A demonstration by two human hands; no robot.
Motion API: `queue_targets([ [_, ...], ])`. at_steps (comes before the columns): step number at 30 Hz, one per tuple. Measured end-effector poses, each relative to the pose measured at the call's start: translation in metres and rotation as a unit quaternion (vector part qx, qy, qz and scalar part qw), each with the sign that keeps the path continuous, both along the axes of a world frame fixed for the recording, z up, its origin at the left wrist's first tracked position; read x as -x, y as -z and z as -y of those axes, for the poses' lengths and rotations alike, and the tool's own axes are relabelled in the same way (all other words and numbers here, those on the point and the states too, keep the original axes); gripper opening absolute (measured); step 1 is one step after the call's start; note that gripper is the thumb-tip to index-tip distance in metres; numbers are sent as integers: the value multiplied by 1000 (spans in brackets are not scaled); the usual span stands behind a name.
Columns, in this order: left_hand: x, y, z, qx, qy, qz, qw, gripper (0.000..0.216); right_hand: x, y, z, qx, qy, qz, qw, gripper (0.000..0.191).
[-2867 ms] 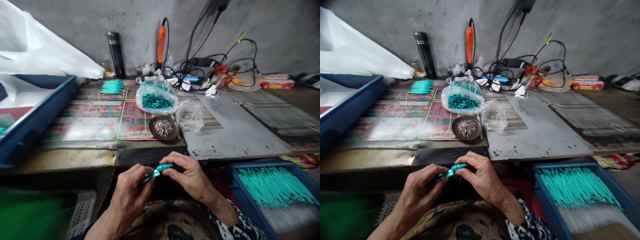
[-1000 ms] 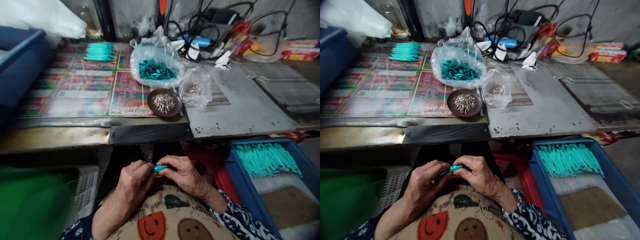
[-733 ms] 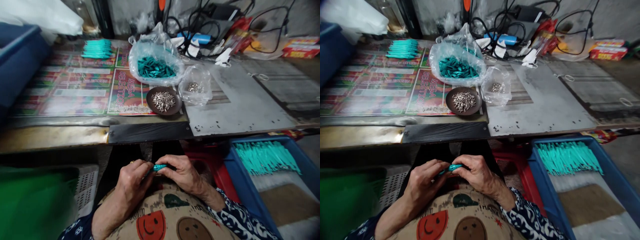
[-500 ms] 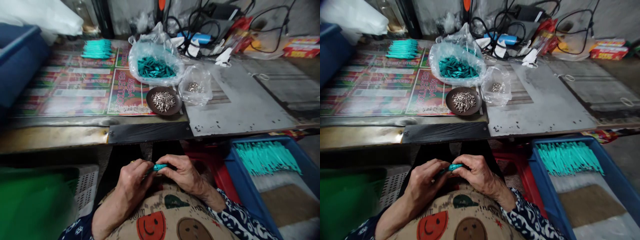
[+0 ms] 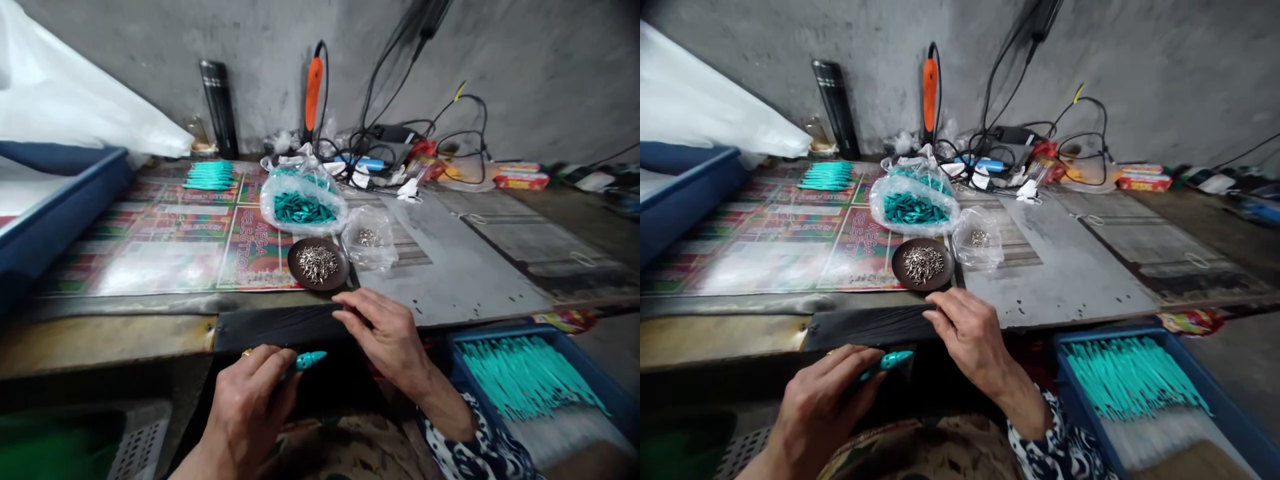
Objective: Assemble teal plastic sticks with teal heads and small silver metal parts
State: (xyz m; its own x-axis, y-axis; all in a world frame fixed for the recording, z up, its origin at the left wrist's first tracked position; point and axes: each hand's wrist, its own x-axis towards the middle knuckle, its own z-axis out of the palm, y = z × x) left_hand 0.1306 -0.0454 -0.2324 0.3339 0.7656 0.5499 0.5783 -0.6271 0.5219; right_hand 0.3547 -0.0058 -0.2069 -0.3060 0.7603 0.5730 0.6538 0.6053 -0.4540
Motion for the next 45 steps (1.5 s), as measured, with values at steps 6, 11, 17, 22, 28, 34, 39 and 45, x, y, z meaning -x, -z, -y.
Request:
queue_targets([
  [6, 8, -10, -12, -35, -24, -19, 999, 15, -1, 9, -33, -42, 36, 106, 993, 15],
  [11, 13, -13, -15, -43, -35, -22, 998, 17, 4, 12, -42, -29, 51, 160, 985, 12],
  [17, 12, -9, -13, -34, -33, -30, 998, 16, 7, 13, -42, -36, 41, 140, 989, 9],
  [22, 11, -9, -11, -32, -39, -25, 998, 15, 6, 14, -43, -40, 27, 97, 994, 13],
  [28, 11, -14, -7, -9, -42, -44, 998, 16, 4, 11, -46, 12, 24, 42, 999, 12],
  [34, 10, -16, -2, 29, -51, -39, 998, 16, 18, -4, -17, 101, 6, -59, 993, 10],
  [39, 8, -18, 2, 53, -32, -53, 997, 15, 38, -12, 17, 195, -70, -161, 965, 9],
  [45, 6, -22, 6, 60, -23, -63, 996, 15, 47, -8, 25, 232, -120, -204, 944, 9],
])
